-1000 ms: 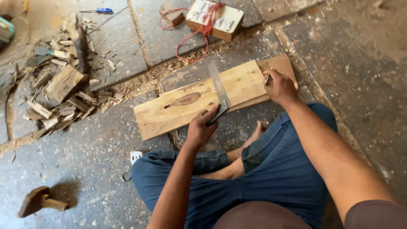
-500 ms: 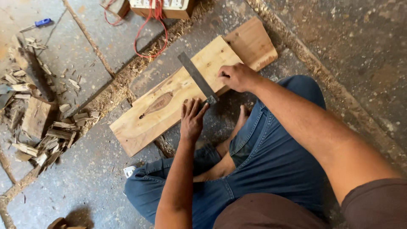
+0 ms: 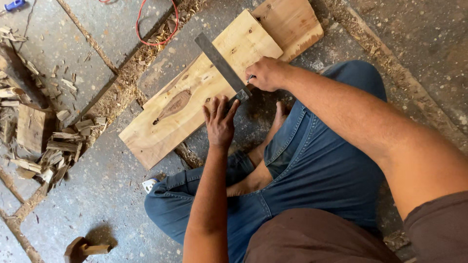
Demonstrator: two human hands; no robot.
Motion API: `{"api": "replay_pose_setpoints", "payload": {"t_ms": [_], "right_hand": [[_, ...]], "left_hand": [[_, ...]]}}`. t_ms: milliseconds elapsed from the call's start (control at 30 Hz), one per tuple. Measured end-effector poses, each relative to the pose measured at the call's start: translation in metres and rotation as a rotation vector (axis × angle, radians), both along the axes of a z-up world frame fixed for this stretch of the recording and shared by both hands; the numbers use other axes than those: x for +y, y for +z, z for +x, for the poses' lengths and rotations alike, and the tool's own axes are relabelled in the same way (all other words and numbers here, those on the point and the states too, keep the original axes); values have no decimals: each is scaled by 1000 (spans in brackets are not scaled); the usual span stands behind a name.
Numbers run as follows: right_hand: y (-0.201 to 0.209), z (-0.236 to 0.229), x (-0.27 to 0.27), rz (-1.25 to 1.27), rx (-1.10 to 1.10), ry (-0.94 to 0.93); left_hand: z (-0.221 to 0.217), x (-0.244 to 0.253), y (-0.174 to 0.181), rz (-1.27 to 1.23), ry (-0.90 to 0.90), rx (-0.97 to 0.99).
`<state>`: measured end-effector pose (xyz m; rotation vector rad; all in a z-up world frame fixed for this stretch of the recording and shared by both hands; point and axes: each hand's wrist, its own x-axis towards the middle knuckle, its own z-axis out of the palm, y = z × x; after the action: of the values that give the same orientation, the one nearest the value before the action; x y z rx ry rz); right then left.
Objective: The person sits on the floor and uses a try square and pencil to mark lines on a wooden plank. They then use a tape measure to measure and mark additional points on the wood.
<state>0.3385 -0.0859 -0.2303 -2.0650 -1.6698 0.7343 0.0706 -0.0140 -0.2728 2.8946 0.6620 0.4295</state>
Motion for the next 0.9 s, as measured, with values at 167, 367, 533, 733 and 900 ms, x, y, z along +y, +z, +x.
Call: {"api": "replay_pose_setpoints", "payload": {"t_ms": [167, 367, 533, 733, 900], "right_hand": [[4, 2, 4, -36, -9, -6], [9, 0, 3, -19, -33, 38], [20, -2, 11, -217, -52, 47], [37, 1, 37, -423, -137, 121], [37, 16, 78, -552, -75, 101]], "left_hand": [[2, 2, -4, 23, 15, 59], [-1, 0, -11, -9, 25, 64], [2, 1, -14, 23, 42, 102], [-1, 0, -10, -66, 33, -15], [-3, 0, -11, -82, 33, -18]]}}
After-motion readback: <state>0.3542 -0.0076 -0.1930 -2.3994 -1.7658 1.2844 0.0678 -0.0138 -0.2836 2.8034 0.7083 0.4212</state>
